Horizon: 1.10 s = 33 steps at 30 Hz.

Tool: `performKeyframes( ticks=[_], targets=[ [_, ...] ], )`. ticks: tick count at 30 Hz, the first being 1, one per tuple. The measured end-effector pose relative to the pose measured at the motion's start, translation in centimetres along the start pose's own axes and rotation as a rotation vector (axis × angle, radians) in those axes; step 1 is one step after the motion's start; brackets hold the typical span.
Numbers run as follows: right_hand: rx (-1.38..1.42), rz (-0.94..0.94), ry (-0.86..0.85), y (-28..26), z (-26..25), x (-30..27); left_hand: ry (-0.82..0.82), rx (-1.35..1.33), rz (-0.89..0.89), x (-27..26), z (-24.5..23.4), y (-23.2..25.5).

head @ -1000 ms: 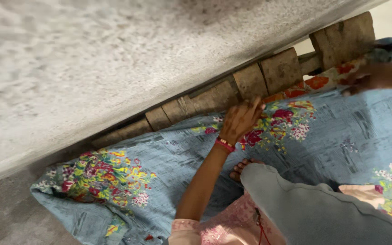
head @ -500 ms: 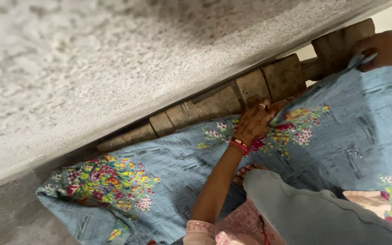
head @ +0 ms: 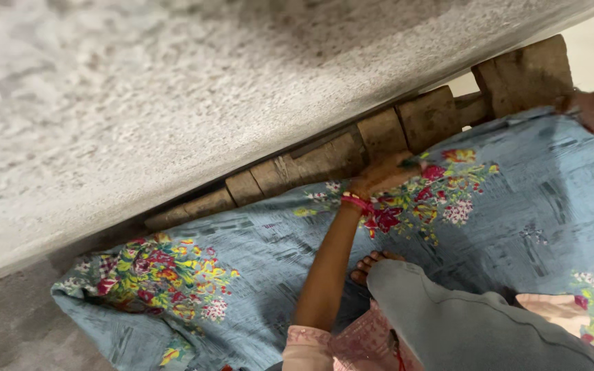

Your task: The person spreads a bedsheet over a bed frame with another person, tucks the edges into the sides, and smooths the surface by hand.

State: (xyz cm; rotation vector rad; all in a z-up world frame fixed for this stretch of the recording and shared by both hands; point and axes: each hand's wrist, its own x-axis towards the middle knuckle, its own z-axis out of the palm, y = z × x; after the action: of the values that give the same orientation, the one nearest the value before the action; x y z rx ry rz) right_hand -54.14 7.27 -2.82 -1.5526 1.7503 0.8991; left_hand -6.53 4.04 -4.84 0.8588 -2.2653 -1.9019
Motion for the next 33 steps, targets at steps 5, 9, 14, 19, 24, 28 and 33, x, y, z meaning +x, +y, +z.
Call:
performKeyframes(
  ticks=[5, 9, 14, 19, 24, 28, 33],
  targets=[
    [-0.369, 0.036, -0.084, -0.4, -2.8, -2.0, 0.072, -0.256, 0.161, 4.1, 2.6, -6.8],
    [-0.445, 0.233, 0.169, -5.1, -5.9, -6.6, 0.036, -0.118, -0.115, 4.0, 2.6, -6.5],
    [-0.611, 0.068, 0.565, -3.5, -5.1, -4.7, 0.166, 0.044, -0.003, 3.3, 1.8, -5.7],
    [-0.097, 0.267, 0.070, 0.0, -2.5, -1.0, 0.204, -0.028, -0.088, 1.2, -0.9, -0.6],
    [-0.612, 0.176, 0.455, -0.9, 0.4, -6.4, 0.551, 0.640, -0.027, -2.2, -0.8, 5.5],
    [-0.634, -0.166, 0.633, -0.7, 1.0, -6.9, 0.750, 0.687, 0.316, -4.4, -0.5, 6.8],
    [-0.258, -0.253, 0.481, -0.9, 0.2, -8.4, 0.454, 0.626, 0.037, -6.0, -0.8, 5.2]
  ],
)
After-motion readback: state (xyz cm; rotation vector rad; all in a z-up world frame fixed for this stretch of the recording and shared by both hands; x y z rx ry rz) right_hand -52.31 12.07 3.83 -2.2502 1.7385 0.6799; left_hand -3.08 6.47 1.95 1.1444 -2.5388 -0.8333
